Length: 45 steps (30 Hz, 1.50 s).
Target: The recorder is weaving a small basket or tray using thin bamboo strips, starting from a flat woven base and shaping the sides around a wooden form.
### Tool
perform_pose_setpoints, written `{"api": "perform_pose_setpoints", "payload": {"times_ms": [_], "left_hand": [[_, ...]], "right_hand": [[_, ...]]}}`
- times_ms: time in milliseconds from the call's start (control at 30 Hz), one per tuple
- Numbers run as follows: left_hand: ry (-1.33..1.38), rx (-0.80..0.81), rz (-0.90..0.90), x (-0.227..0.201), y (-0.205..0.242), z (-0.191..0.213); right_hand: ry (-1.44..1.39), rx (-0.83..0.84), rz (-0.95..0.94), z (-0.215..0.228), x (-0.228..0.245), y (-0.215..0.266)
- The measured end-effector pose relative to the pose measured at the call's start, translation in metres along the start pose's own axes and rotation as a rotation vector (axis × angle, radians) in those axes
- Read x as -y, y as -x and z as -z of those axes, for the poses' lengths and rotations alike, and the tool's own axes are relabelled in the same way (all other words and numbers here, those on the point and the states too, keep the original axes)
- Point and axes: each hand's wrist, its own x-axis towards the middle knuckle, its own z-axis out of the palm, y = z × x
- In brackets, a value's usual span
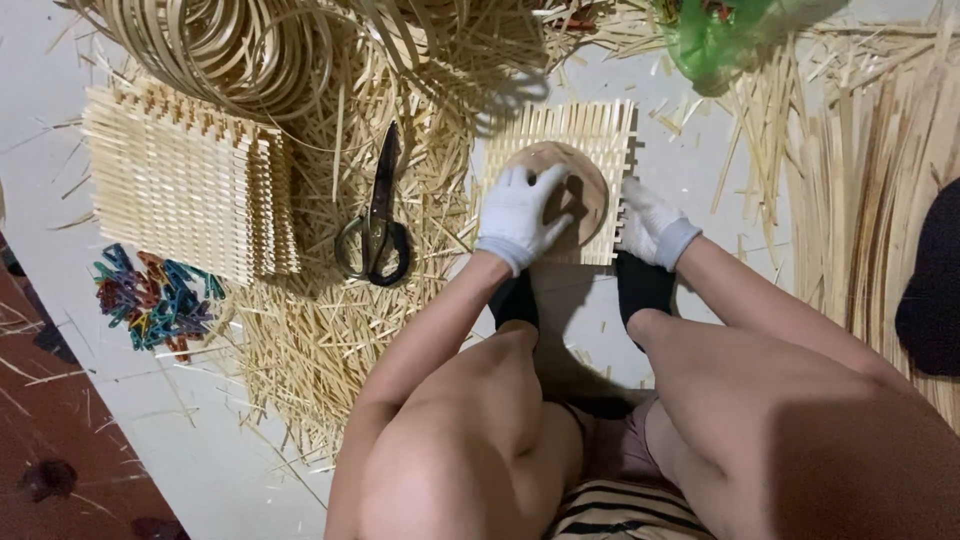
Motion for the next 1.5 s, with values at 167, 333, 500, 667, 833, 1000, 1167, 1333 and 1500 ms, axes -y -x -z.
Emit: {"api": "perform_pose_setpoints", "payload": {"times_ms": [167, 333, 500, 667, 833, 1000, 1167, 1333, 1500], "left_hand": [[0.047, -0.098, -0.034, -0.004, 0.000, -0.023], [0.028, -0.171, -0.046, -0.011, -0.003, -0.036], [-0.008, -0.145, 0.024, -0.016, -0.004, -0.049], [-0.039, -0.190, 0.013, -0.014, -0.005, -0.061], [0.095, -0.002, 0.087, -0.017, -0.007, -0.030], [0.178, -0.019, 0.057, -0.004, -0.011, -0.030], [0.182, 0.006, 0.067, -0.004, -0.011, -0.027], [0.252, -0.005, 0.020, 0.007, -0.010, -0.031], [0.412, -0.078, -0.043, 0.030, -0.003, -0.021]], "right_hand": [[0.281, -0.117, 0.140, 0.023, -0.014, -0.023], [0.334, -0.157, 0.125, -0.007, -0.004, -0.003], [0.408, -0.257, 0.152, -0.003, -0.011, -0.011], [0.458, -0.344, 0.184, -0.008, -0.014, -0.007], [0.429, -0.281, 0.212, 0.003, -0.018, -0.016], [0.408, -0.274, 0.202, -0.011, -0.012, -0.003], [0.325, -0.192, 0.223, 0.019, -0.020, -0.023], [-0.049, 0.035, -0.104, -0.056, 0.040, 0.039], [-0.055, 0.139, -0.116, -0.058, 0.044, 0.016]]}}
